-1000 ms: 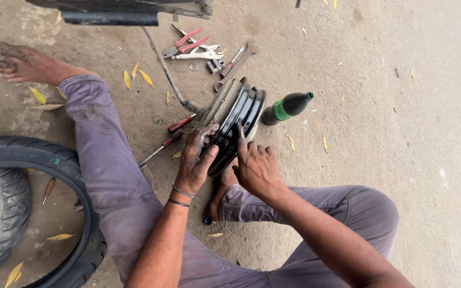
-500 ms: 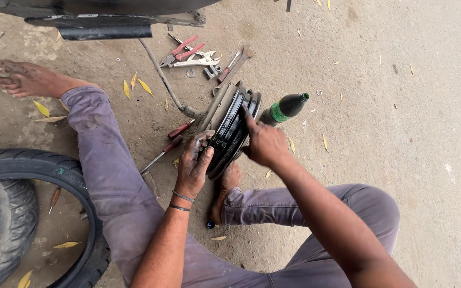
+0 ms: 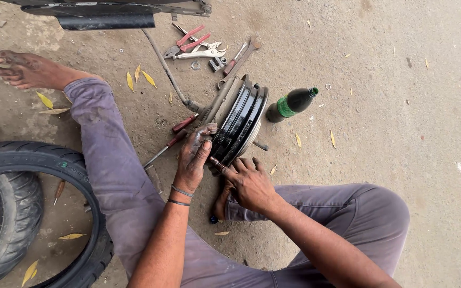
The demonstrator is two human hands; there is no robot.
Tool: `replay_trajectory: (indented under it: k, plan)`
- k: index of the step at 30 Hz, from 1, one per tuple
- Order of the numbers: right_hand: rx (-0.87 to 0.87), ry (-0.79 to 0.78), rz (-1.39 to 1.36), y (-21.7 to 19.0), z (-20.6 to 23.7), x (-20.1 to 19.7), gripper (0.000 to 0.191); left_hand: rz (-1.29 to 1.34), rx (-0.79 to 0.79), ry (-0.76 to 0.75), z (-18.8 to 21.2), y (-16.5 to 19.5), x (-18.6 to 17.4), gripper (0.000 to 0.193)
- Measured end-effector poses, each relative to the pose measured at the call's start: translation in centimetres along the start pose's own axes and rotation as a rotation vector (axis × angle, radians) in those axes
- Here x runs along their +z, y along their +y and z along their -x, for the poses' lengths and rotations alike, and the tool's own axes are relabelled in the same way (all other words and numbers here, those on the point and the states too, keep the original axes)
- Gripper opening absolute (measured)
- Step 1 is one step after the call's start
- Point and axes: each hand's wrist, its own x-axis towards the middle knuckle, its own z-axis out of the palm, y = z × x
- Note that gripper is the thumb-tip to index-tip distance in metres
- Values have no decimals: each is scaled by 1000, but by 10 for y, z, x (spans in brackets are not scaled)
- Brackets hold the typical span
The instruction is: The person sits on the ground next to a scooter and works on a wheel hub with brake drum. They hold the drum assembly, align and press it onto the axle, rotate and reposition it repeatedly, and use a soda bottle to pour liquid around the hub while continuing to seat the drum by hand.
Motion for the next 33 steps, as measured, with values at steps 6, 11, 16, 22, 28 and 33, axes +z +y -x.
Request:
replay_trajectory:
  k: [6, 11, 16, 22, 28, 33]
  plan:
    - [210, 72, 42, 67, -48, -42, 85, 95, -16, 13, 3, 4, 2, 53]
    - [479, -95, -24, 72, -85, -59, 83, 34, 2, 19, -2, 3, 3, 54]
    - [231, 14, 11, -27, -5, -9, 85, 28, -6, 10, 1, 1, -1, 54]
    - [319, -238, 11, -11, -7, -5, 90, 55, -50, 11, 3, -1, -1, 49]
    - [444, -344, -48, 106, -103, -72, 76, 5, 2, 21, -4, 9, 3, 51]
    - [304, -101, 128, 93, -84, -41, 40, 11, 32, 10, -2, 6, 3, 57]
